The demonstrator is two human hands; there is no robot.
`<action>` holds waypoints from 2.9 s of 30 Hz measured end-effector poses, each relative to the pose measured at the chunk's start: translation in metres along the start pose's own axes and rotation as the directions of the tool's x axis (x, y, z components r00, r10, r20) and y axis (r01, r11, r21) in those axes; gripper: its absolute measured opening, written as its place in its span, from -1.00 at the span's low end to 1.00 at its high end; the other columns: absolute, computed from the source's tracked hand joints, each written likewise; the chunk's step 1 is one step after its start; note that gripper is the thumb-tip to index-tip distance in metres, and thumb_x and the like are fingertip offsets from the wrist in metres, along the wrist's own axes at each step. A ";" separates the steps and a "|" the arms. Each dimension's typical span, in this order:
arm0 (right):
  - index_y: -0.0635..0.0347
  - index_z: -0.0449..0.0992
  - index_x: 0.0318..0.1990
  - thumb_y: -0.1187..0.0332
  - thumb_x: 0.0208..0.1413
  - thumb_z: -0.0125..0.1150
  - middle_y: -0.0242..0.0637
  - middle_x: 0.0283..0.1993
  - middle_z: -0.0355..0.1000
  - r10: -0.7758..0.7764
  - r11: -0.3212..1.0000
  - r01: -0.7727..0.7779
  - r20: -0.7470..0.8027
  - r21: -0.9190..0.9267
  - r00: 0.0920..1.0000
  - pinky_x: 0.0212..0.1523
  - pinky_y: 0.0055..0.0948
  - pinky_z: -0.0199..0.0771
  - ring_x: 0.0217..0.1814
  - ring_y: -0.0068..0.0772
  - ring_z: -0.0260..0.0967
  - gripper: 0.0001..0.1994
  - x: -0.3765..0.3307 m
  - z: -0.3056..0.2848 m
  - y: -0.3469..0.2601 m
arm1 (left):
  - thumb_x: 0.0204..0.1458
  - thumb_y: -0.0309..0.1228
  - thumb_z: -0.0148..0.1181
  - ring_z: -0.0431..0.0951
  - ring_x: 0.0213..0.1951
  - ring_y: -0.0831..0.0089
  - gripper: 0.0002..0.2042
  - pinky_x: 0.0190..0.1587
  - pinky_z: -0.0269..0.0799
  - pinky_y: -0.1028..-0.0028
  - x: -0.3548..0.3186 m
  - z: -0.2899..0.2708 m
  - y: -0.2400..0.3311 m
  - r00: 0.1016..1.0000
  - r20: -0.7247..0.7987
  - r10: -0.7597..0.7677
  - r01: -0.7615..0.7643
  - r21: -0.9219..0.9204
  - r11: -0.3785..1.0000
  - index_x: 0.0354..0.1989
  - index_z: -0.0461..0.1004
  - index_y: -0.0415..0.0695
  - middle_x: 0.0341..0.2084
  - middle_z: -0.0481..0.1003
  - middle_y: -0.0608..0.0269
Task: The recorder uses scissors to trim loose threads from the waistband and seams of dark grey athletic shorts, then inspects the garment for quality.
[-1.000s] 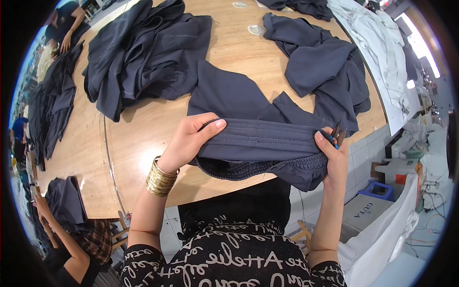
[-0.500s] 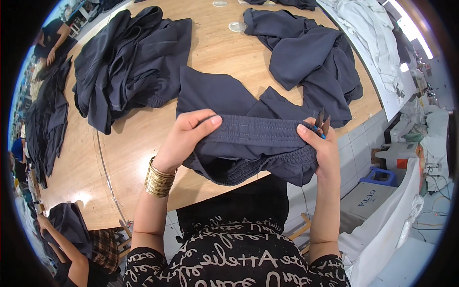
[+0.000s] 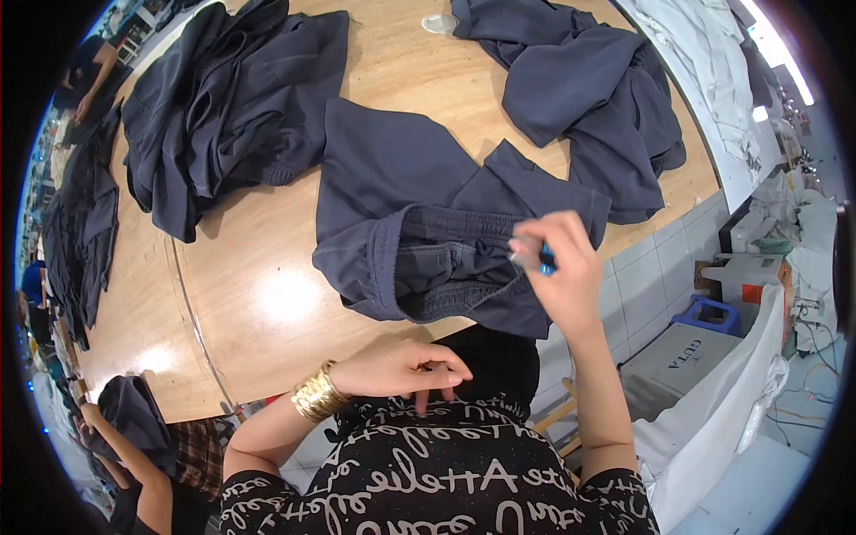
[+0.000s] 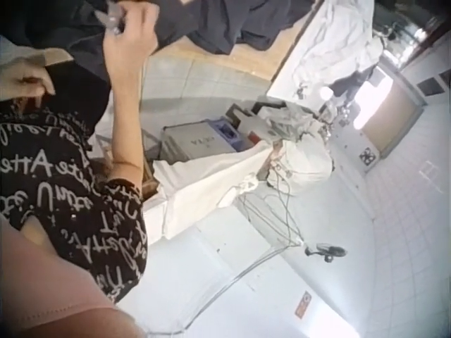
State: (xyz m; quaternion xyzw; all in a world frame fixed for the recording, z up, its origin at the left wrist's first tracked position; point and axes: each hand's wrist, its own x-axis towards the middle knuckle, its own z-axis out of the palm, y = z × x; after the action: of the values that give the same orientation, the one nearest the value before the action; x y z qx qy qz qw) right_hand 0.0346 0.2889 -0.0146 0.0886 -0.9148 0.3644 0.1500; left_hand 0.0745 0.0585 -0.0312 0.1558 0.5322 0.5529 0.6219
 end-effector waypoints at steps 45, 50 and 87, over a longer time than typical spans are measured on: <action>0.20 0.46 -0.30 0.54 -0.06 0.20 -0.34 -0.42 0.33 0.206 0.889 -0.255 -0.164 -0.380 0.965 -0.40 -0.55 0.28 -0.44 -0.54 0.29 -0.86 -0.022 -0.080 0.015 | 0.20 -0.35 -0.07 0.42 0.00 0.34 -0.68 0.11 0.32 0.30 0.019 0.012 -0.033 0.836 -0.531 0.139 -0.490 -0.608 0.625 0.04 0.29 -0.29 -0.01 0.38 0.08; 0.20 0.48 -0.31 0.54 -0.18 0.32 -0.42 -0.50 0.35 0.180 0.943 -0.258 0.333 0.209 0.926 -0.44 -0.63 0.28 -0.48 -0.65 0.26 -0.78 -0.036 -0.035 -0.030 | 0.13 -0.43 0.04 0.44 -0.02 0.37 -0.69 0.07 0.37 0.36 0.018 0.017 -0.022 0.817 -0.566 0.106 -0.498 -0.603 0.623 0.02 0.30 -0.29 -0.04 0.40 0.09; 0.23 0.39 -0.28 0.44 -0.02 0.26 -0.43 -0.47 0.37 0.303 0.741 -0.488 0.419 0.461 0.856 -0.44 -0.65 0.28 -0.47 -0.70 0.24 -0.82 -0.057 -0.010 -0.036 | -0.10 -0.61 0.23 0.46 -0.15 0.55 -0.71 -0.02 0.32 0.52 0.030 0.023 -0.002 0.692 -0.683 0.234 -0.613 -0.384 0.690 -0.14 0.44 -0.20 -0.21 0.50 0.30</action>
State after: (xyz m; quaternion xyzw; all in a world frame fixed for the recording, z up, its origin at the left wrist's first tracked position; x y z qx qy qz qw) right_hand 0.1004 0.2729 -0.0036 -0.0138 -0.7786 0.6171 -0.1130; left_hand 0.0892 0.0921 -0.0386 -0.0965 0.4436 0.8431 0.2882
